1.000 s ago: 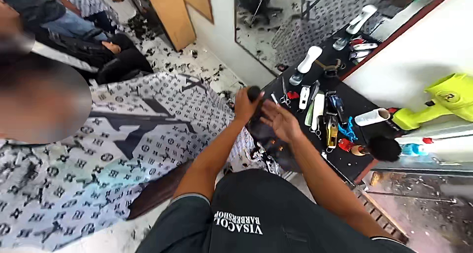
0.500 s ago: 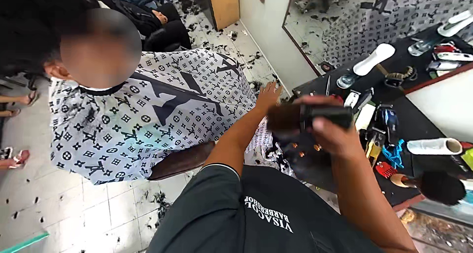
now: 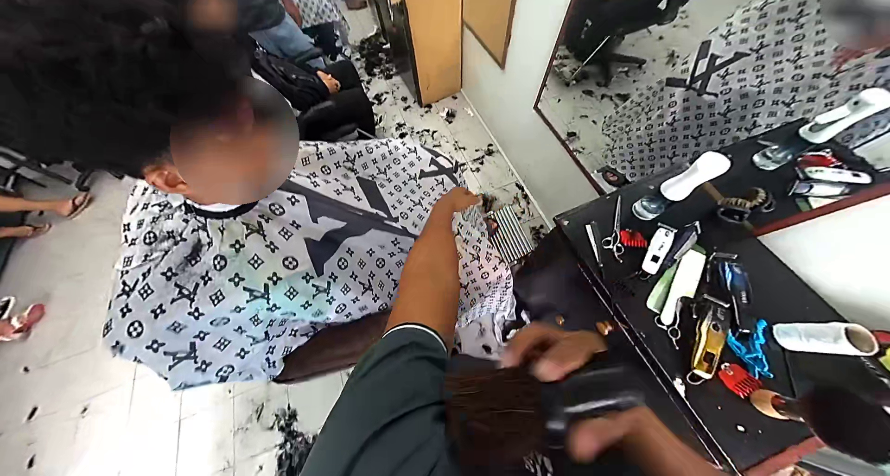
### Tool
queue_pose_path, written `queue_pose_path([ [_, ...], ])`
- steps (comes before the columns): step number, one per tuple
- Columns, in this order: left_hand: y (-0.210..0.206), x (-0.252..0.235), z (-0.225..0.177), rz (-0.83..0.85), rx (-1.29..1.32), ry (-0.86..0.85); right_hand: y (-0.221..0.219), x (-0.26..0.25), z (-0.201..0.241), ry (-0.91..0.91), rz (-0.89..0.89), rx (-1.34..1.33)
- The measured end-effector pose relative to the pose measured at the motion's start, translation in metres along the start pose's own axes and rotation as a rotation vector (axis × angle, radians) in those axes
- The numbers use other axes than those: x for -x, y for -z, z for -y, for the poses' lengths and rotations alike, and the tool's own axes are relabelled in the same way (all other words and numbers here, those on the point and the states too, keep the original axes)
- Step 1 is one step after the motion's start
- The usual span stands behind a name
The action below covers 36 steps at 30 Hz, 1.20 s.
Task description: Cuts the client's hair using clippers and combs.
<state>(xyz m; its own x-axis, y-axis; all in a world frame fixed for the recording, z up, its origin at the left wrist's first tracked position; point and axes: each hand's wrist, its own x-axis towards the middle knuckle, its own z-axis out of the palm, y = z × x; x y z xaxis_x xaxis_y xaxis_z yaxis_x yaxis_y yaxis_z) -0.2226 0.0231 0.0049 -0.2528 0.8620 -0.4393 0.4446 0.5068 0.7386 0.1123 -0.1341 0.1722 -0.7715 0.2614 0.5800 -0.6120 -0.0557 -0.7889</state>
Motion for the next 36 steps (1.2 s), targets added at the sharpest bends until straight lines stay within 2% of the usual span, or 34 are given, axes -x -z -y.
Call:
queue_pose_path([
  [2, 0.021, -0.002, 0.002, -0.101, 0.222, 0.031, 0.012, 0.010, -0.043, -0.085, -0.006, 0.220],
  [4, 0.042, -0.003, -0.002, -0.182, 0.286, -0.001, 0.033, 0.020, -0.075, -0.167, -0.159, 0.626],
  [5, 0.052, -0.007, -0.002, -0.198, 0.309, 0.001, 0.036, 0.016, -0.075, -0.163, -0.237, 0.689],
  [7, 0.068, -0.015, -0.002, -0.215, 0.411, 0.047, 0.020, -0.003, -0.042, -0.046, -0.257, 0.498],
  [9, 0.070, -0.028, -0.002, -0.259, 0.523, 0.092, -0.005, -0.022, -0.016, 0.041, -0.119, 0.264],
  [11, 0.063, -0.041, -0.003, -0.293, 0.551, 0.094, -0.009, -0.030, -0.030, 0.027, -0.099, 0.283],
  [13, 0.051, -0.052, 0.002, -0.275, 0.402, 0.037, 0.022, -0.030, -0.066, -0.080, -0.231, 0.601],
  [14, 0.038, -0.053, 0.007, -0.240, 0.245, 0.010, 0.039, -0.030, -0.079, -0.171, -0.311, 0.798],
  [15, 0.024, -0.046, 0.009, -0.191, 0.044, -0.007, 0.050, -0.033, -0.084, -0.221, -0.388, 0.875],
  [16, 0.009, -0.035, 0.010, -0.142, -0.174, -0.022, 0.053, -0.041, -0.079, -0.200, -0.432, 0.794],
  [18, -0.030, 0.001, 0.020, -0.088, -0.489, -0.167, 0.042, -0.062, -0.060, -0.031, -0.352, 0.421],
  [19, -0.047, 0.029, 0.032, -0.087, -0.552, -0.344, 0.033, -0.072, -0.059, 0.041, -0.232, 0.235],
  [20, -0.055, 0.068, 0.040, -0.126, -0.517, -0.576, 0.024, -0.078, -0.065, 0.071, -0.133, 0.099],
  [21, -0.047, 0.124, 0.026, -0.111, -0.447, -0.685, 0.018, -0.080, -0.076, 0.055, -0.067, 0.021],
  [22, -0.008, 0.199, -0.027, 0.203, -0.482, -0.422, 0.018, -0.077, -0.088, -0.015, -0.033, 0.025],
  [23, 0.017, 0.245, -0.043, 0.287, -0.269, -0.410, 0.027, -0.067, -0.102, -0.125, -0.029, 0.098],
  [24, 0.029, 0.265, -0.041, 0.373, -0.039, -0.441, 0.043, -0.049, -0.118, -0.259, -0.077, 0.194],
  [25, 0.022, 0.256, -0.028, 0.443, 0.088, -0.465, 0.063, -0.024, -0.132, -0.419, -0.187, 0.303],
  [26, -0.007, 0.223, -0.006, 0.458, 0.087, -0.534, 0.085, 0.006, -0.144, -0.586, -0.332, 0.436],
  [27, -0.055, 0.175, 0.023, 0.405, 0.054, -0.712, 0.105, 0.037, -0.149, -0.739, -0.497, 0.587],
  [28, -0.108, 0.121, 0.051, 0.281, -0.027, -0.878, 0.120, 0.063, -0.147, -0.860, -0.655, 0.764],
  [29, -0.134, 0.084, 0.056, 0.316, -0.272, -0.863, 0.135, 0.081, -0.143, -0.927, -0.777, 0.954],
  [30, -0.144, 0.064, 0.045, 0.394, -0.500, -0.772, 0.144, 0.091, -0.139, -0.942, -0.865, 1.120],
  [31, -0.150, 0.057, 0.034, 0.432, -0.573, -0.704, 0.144, 0.094, -0.135, -0.922, -0.914, 1.225],
  [32, -0.154, 0.054, 0.026, 0.421, -0.515, -0.673, 0.134, 0.088, -0.131, -0.863, -0.894, 1.269],
  [34, -0.166, 0.046, 0.011, 0.352, -0.076, -0.575, 0.103, 0.065, -0.130, -0.637, -0.643, 1.271],
  [36, -0.166, 0.053, -0.019, 0.275, 0.529, -0.252, 0.089, 0.041, -0.133, -0.441, -0.333, 1.222],
])
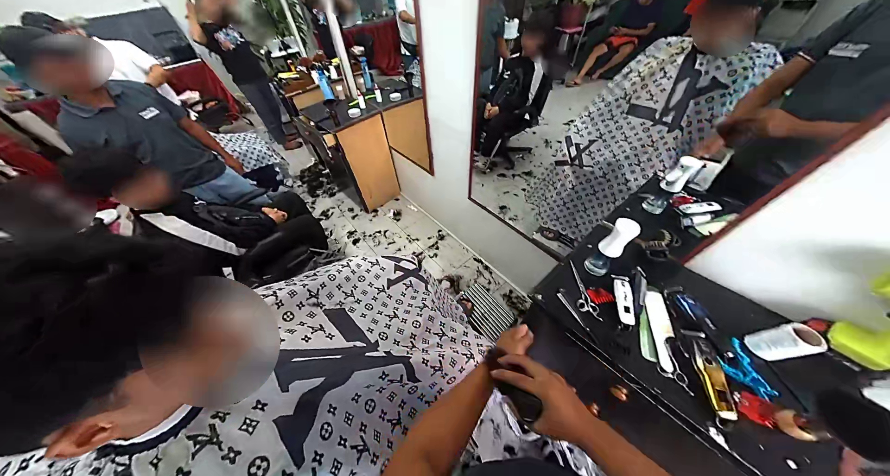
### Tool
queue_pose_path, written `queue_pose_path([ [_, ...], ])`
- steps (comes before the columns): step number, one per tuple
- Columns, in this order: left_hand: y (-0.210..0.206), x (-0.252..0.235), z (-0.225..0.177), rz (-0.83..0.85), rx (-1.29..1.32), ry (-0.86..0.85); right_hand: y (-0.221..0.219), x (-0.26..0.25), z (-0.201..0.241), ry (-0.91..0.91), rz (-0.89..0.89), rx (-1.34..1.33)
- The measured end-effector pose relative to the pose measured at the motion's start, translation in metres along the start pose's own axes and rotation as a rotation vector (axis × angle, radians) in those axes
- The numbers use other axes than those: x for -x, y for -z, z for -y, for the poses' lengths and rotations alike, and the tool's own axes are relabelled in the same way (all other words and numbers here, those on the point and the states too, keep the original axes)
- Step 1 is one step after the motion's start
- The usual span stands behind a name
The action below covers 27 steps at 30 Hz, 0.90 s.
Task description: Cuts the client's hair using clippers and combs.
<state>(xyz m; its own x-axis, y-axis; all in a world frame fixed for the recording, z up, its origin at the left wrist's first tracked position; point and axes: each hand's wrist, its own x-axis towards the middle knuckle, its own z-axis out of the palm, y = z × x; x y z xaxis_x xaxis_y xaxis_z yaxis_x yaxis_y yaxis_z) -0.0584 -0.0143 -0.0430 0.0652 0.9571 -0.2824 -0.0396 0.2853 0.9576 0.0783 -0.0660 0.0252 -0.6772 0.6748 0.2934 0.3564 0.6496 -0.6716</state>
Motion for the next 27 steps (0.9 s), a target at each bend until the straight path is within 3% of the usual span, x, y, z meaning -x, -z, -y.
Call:
queue_pose_path([
  [2, -0.012, 0.011, -0.037, -0.106, 0.605, 0.119, 0.012, -0.015, -0.014, -0.018, 0.016, -0.065],
  [4, -0.019, 0.003, -0.050, -0.065, 0.952, 0.126, 0.040, -0.027, -0.053, -0.238, -0.063, -0.035],
  [5, -0.025, -0.005, -0.050, -0.014, 0.991, 0.139, 0.053, -0.029, -0.070, -0.309, -0.096, 0.007],
  [7, -0.042, -0.016, -0.047, 0.022, 0.968, 0.172, 0.070, -0.022, -0.079, -0.265, -0.078, 0.024],
  [10, -0.046, -0.037, -0.040, 0.089, 0.925, 0.089, 0.086, -0.022, -0.056, 0.070, 0.117, -0.036],
  [11, -0.053, -0.037, -0.044, 0.083, 0.922, 0.094, 0.091, -0.020, -0.064, 0.075, 0.120, -0.040],
  [13, -0.075, -0.034, -0.061, -0.049, 0.875, 0.182, 0.110, -0.019, -0.109, -0.084, 0.073, 0.018],
  [15, -0.085, -0.024, -0.065, 0.032, 0.702, 0.231, 0.145, -0.020, -0.155, -0.264, -0.028, 0.061],
  [17, -0.087, -0.013, -0.065, 0.083, 0.491, 0.243, 0.200, -0.023, -0.183, -0.494, -0.117, 0.095],
  [19, -0.087, -0.005, -0.057, -0.009, 0.438, 0.293, 0.264, -0.022, -0.210, -0.685, -0.147, 0.199],
  [23, -0.080, 0.013, -0.026, -0.214, 0.491, 0.402, 0.350, -0.016, -0.273, -0.920, 0.059, 0.470],
  [27, -0.082, 0.034, -0.005, -0.302, 0.469, 0.453, 0.358, -0.021, -0.294, -1.128, 0.386, 0.713],
])
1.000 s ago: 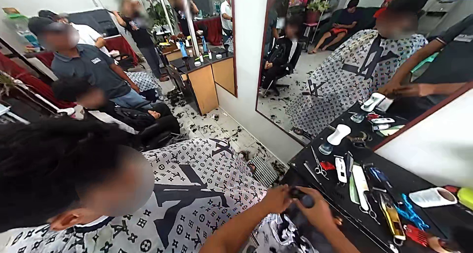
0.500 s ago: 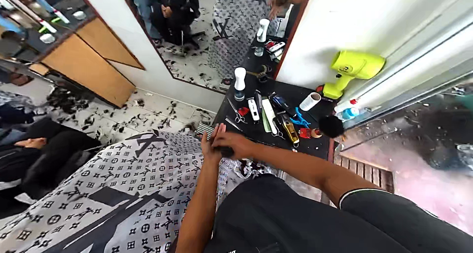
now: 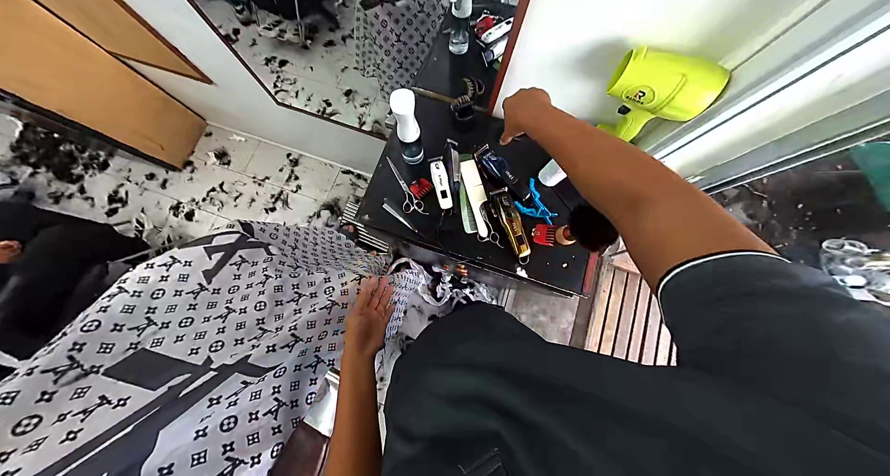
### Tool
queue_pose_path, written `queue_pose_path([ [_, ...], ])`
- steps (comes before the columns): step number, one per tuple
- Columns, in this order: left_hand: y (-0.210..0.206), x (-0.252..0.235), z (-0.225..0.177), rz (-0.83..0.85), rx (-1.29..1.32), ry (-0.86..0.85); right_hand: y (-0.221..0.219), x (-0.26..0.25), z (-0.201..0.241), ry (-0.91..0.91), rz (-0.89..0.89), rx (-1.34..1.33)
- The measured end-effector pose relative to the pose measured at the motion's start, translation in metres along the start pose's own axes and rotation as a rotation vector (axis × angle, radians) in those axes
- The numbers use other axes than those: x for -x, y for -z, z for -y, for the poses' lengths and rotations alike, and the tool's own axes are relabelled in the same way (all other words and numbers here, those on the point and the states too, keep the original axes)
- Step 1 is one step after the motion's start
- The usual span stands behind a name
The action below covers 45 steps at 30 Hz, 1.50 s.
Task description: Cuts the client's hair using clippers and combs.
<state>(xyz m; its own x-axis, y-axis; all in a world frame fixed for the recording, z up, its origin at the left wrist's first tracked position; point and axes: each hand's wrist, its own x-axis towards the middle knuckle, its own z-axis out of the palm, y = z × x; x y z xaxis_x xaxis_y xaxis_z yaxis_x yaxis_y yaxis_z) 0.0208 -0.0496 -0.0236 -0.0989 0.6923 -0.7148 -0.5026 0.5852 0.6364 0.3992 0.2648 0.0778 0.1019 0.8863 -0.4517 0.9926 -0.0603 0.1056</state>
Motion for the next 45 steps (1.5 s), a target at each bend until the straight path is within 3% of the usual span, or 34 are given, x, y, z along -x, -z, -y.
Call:
queue_pose_path([
  [9, 0.025, 0.019, 0.030, -0.169, 0.049, -0.006, -0.025, -0.031, -0.001, -0.047, 0.116, 0.253],
  [14, 0.035, 0.018, 0.031, -0.190, -0.048, -0.008, -0.003, 0.002, 0.008, 0.173, -0.142, 0.033],
  [17, 0.035, 0.014, 0.033, -0.164, -0.177, -0.027, -0.035, 0.031, 0.020, 0.173, -0.048, -0.067],
  [23, -0.011, -0.014, -0.007, 0.031, -0.516, -0.188, -0.079, 0.008, 0.017, 0.017, 0.124, -0.208],
  [27, -0.050, -0.041, -0.028, 0.159, -0.800, -0.341, -0.093, -0.001, 0.015, 0.002, 0.094, -0.241],
  [34, -0.149, -0.061, -0.020, 0.383, -1.379, -0.645, -0.041, 0.010, 0.004, 0.014, -0.050, -0.346],
  [37, -0.198, -0.064, 0.015, 0.617, -1.564, -0.885, -0.011, 0.031, -0.006, 0.096, -0.111, -0.561],
  [41, -0.266, -0.055, 0.063, 0.885, -1.717, -0.994, -0.017, 0.083, -0.019, 0.285, -0.076, -1.233],
  [45, -0.301, -0.070, 0.114, 0.884, -1.740, -1.073, -0.057, 0.132, -0.028, 0.432, -0.028, -1.888],
])
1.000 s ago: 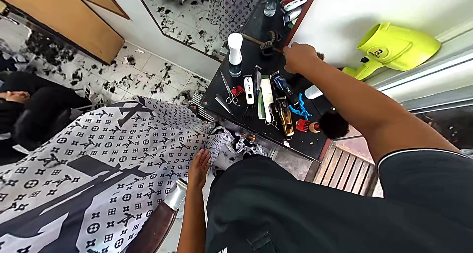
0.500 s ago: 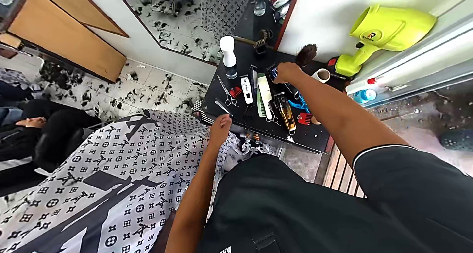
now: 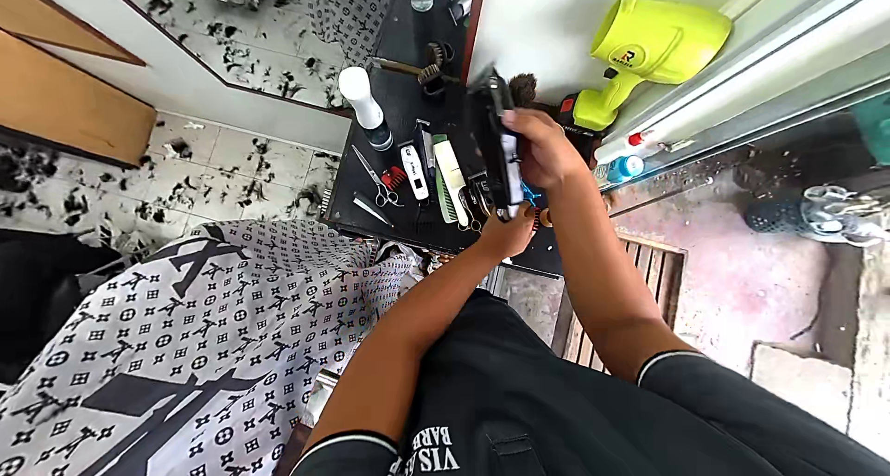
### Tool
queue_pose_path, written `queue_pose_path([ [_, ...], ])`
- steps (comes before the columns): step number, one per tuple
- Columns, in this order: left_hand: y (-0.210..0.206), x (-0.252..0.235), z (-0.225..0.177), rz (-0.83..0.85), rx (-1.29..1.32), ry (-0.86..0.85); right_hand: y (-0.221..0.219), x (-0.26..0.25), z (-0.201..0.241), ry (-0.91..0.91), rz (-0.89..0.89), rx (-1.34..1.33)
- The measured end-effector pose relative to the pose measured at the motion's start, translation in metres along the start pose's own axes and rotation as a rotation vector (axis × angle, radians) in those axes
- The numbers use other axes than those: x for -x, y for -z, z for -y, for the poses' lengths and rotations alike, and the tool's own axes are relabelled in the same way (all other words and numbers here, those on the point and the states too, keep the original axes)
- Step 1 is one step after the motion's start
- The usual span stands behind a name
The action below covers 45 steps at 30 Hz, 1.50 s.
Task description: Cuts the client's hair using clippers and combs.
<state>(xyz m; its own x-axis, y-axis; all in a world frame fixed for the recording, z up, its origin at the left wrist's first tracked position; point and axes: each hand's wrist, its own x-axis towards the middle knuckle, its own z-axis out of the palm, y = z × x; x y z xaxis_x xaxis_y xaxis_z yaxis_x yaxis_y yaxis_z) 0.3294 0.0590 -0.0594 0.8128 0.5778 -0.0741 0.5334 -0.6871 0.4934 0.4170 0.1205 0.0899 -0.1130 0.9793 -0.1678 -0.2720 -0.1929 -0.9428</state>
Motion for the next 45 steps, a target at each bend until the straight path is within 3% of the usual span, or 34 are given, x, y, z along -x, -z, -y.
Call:
queue_pose_path([
  [1, -0.012, -0.007, 0.002, -0.027, -0.017, 0.014, 0.003, 0.012, -0.003, -0.029, 0.000, -0.119],
  [5, 0.008, -0.017, -0.008, 0.035, -0.072, 0.084, 0.018, 0.041, 0.000, -0.105, 0.065, -0.383],
  [12, 0.021, -0.011, -0.015, 0.083, 0.127, 0.113, 0.020, 0.045, 0.017, -0.046, -0.006, 0.003],
  [20, 0.069, 0.026, -0.005, -0.329, 0.581, 0.162, -0.007, 0.013, 0.029, 0.175, 0.382, -0.088],
  [23, 0.099, 0.079, 0.016, -0.584, 0.785, 0.301, -0.029, 0.002, 0.031, 0.178, 0.512, -0.115],
  [28, 0.132, 0.208, 0.045, -0.992, 0.931, 0.627, -0.073, -0.017, 0.017, 0.224, 0.665, -0.117],
  [34, 0.129, 0.328, 0.014, -1.302, 0.917, 0.979, -0.152, -0.004, -0.027, 0.144, 0.772, -0.075],
  [39, 0.109, 0.389, -0.013, -1.628, 1.232, 1.007, -0.214, 0.052, -0.064, 0.003, 0.860, 0.015],
  [42, 0.108, 0.434, -0.029, -1.727, 1.404, 0.952, -0.248, 0.096, -0.082, -0.059, 0.909, 0.070],
  [45, 0.104, 0.491, -0.050, -1.764, 1.389, 0.863, -0.284, 0.144, -0.110, -0.103, 0.948, 0.058],
])
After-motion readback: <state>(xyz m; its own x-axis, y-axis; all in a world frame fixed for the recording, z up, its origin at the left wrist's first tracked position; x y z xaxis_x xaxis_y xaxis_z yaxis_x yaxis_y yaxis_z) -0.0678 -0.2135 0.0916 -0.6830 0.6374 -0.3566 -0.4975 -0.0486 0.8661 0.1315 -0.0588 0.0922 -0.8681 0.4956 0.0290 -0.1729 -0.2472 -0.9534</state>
